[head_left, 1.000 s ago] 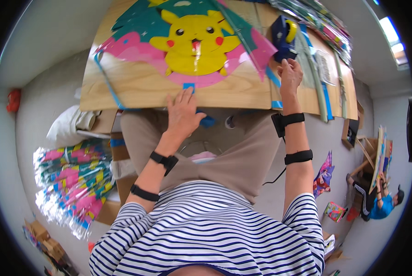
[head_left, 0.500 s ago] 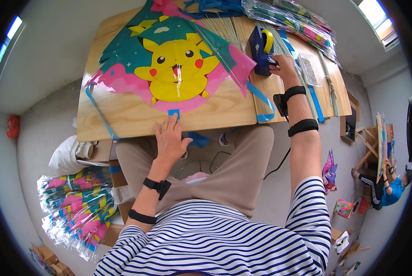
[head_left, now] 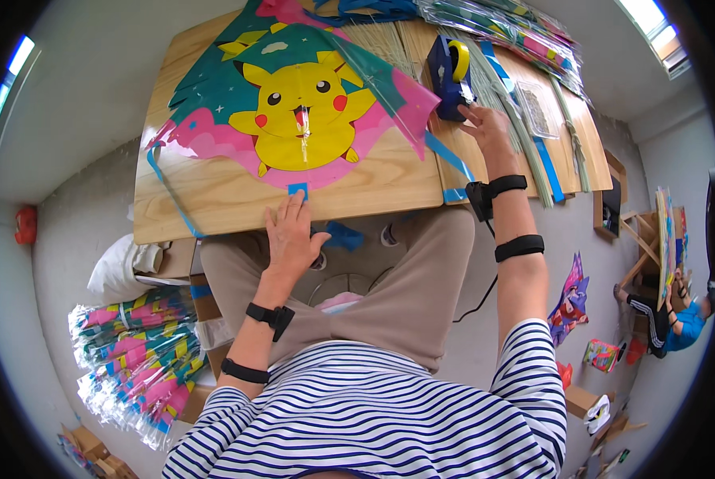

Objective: Assemble and tape components of plastic kites at a workbench.

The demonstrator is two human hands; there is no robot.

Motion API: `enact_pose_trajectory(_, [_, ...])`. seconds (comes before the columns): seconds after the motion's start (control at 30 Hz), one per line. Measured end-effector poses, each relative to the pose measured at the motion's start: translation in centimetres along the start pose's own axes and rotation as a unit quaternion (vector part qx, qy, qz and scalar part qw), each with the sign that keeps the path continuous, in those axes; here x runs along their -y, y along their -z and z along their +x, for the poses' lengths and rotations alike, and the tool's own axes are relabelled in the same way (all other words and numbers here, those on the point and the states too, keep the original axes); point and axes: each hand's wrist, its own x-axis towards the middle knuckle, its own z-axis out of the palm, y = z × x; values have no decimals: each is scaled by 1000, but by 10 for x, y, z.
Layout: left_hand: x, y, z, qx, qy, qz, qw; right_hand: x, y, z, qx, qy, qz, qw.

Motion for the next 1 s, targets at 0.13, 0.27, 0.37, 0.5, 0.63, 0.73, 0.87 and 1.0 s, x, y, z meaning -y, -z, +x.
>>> enact_pose_trajectory(0.13, [0,-2,3,-3,-5,-7,1000,-29,20,-5,44,-73,189,978])
enact_pose_trajectory(0.27, [0,-3,0,-7,-3,-9,1000,-50,19,-16,-43,-118,358,925])
enact_pose_trajectory(0.37, [0,-3,1,-10,-5,-14,1000,-46,21,-17,50,-95,367,924])
enact_pose_trajectory(0.5, [1,0,-1,-2,5,-8,1000,-38,-7,-22,16,-134,364,921])
enact_pose_trajectory(0.63, [-2,1,0,1,11,-14,1000,-40,-13,-15,-10,-141,411,901])
enact_pose_trajectory(0.73, [-3,-1,1,1,6,-20,1000,-49,0,5,-4,-122,420,899])
enact_pose_trajectory(0.87, [-2,-2,1,2,6,-14,1000,-48,-4,9,-54,-129,340,930])
enact_pose_trajectory(1.0, [-1,-3,1,1,8,-14,1000,-55,-3,13,-157,-64,189,967])
